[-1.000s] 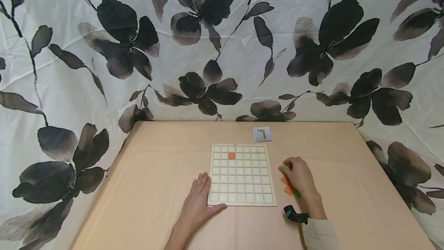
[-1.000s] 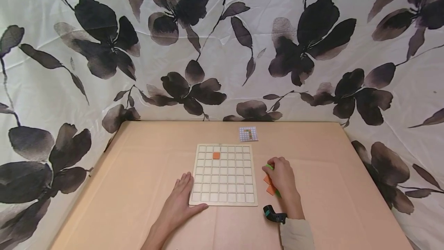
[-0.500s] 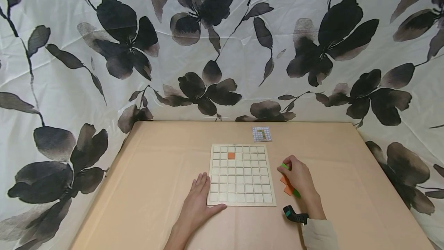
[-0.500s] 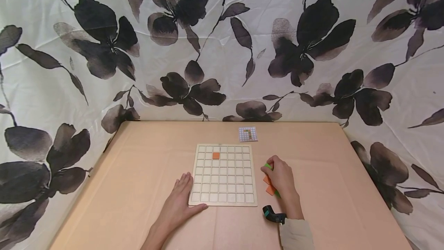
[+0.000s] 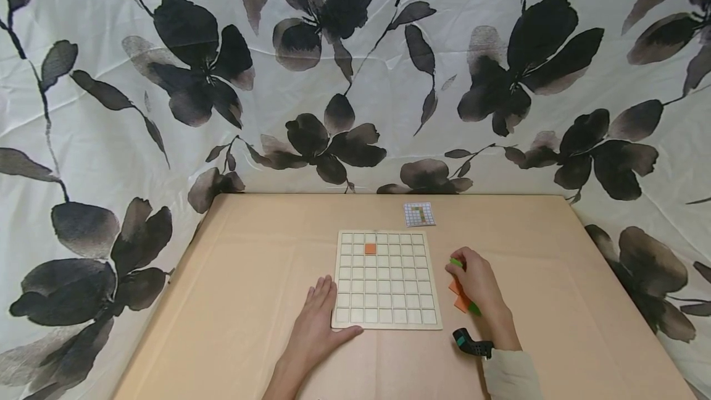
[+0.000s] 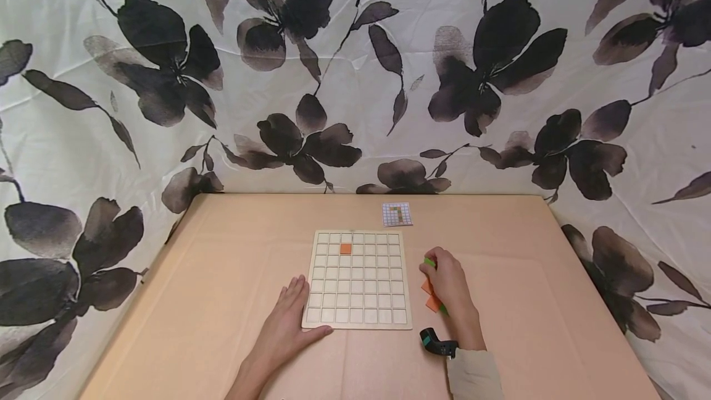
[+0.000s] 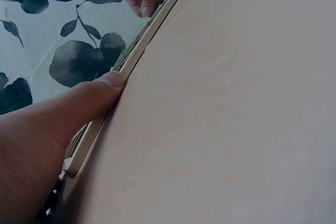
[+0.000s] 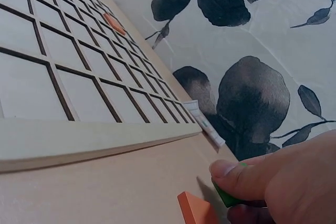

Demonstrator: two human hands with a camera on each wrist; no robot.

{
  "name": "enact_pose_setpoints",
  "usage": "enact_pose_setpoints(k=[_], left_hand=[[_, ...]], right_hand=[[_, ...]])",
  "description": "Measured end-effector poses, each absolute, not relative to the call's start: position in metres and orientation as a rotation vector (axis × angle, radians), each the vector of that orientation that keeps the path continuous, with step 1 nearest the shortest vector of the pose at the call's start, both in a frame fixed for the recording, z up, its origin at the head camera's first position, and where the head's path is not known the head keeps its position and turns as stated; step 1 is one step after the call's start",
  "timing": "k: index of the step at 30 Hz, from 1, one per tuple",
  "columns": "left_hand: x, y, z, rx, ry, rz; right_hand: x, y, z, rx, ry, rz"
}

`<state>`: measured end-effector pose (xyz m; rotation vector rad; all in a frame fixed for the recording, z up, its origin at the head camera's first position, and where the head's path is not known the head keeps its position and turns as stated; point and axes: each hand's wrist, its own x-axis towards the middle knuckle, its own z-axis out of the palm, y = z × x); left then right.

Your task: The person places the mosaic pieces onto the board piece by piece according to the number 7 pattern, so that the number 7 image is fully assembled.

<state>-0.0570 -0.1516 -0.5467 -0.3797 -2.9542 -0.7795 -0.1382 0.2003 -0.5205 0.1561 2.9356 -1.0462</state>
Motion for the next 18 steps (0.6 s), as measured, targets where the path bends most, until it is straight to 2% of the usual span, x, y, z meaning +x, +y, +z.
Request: enact_pose_setpoints(k=[18], left_hand=[[-0.057,-0.152,-0.548,-0.384,-2.952,-0.773]], right_hand=[[-0.14,0.188,-0.515,0.027,2.996,-1.093]])
